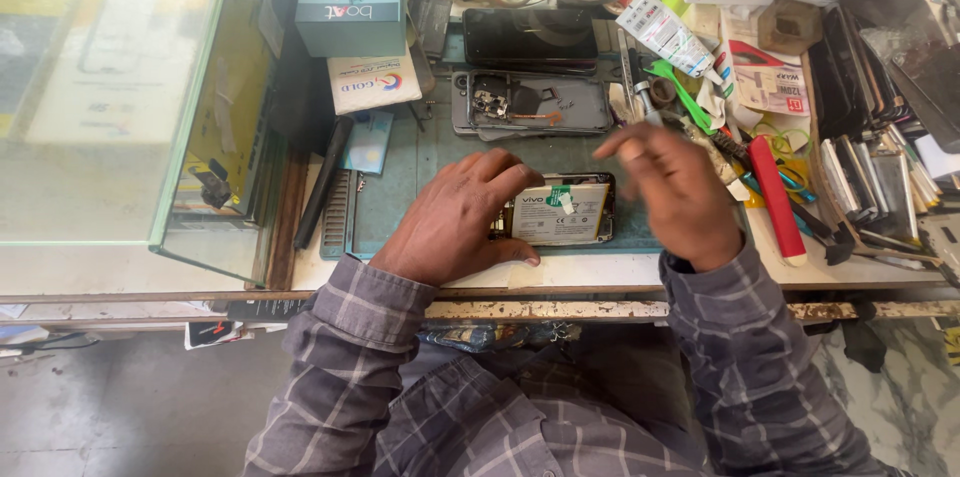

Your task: The person uses a metal prying tool to remove the battery from a disassembled smartphone. They then place the battery back into the phone and reattach the motherboard assembly.

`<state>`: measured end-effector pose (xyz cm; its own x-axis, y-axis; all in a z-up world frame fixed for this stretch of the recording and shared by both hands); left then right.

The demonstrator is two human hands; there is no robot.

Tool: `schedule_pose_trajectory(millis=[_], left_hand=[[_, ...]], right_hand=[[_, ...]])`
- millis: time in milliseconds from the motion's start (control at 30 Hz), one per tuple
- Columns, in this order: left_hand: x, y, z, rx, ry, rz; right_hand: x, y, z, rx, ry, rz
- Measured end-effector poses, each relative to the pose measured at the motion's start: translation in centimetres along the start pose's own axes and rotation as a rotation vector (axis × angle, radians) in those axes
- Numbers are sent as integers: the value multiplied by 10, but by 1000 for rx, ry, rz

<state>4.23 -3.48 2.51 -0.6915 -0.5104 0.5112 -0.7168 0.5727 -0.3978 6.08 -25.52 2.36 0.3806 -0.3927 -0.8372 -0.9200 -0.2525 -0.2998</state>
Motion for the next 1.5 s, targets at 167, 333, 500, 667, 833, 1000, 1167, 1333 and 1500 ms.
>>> schedule_pose_trajectory(millis=[167,333,500,667,833,1000,1167,1333,1500], left_hand=[[-2,2,1,2,-6,-7],[-4,3,0,36,-12,-24],[-4,1,0,6,-34,-67],[-5,2,2,-22,-51,-85],[-6,2,3,18,-46,-52],[-7,2,5,30,-60,-49],[-10,2,5,43,-121,-104],[-11,2,5,66,-144,-105],[-1,3,-2,170,-186,33]], right_hand=[[10,12,15,-80,304,32],[38,21,4,15,-207,8],[63,41,-40,395,-362,56],[55,66,-49,457,-9,10],[53,77,-44,486,14,-18],[56,78,-44,500,-1,-45],[56,75,-40,449,-62,-75],[57,78,-40,439,-39,-69],[48,79,-38,459,-21,-85]])
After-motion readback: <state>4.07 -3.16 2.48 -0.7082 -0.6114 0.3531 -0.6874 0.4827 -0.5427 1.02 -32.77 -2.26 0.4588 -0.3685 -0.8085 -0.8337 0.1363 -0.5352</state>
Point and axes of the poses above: each hand's wrist, its own y-axis away from the middle knuckle, its own z-axis out of the palm, x = y × z, the point moved 6 cm from there along -y, towards the middle knuckle, and after that the axes turned 2 degrees about -y, right-handed, at the moved point
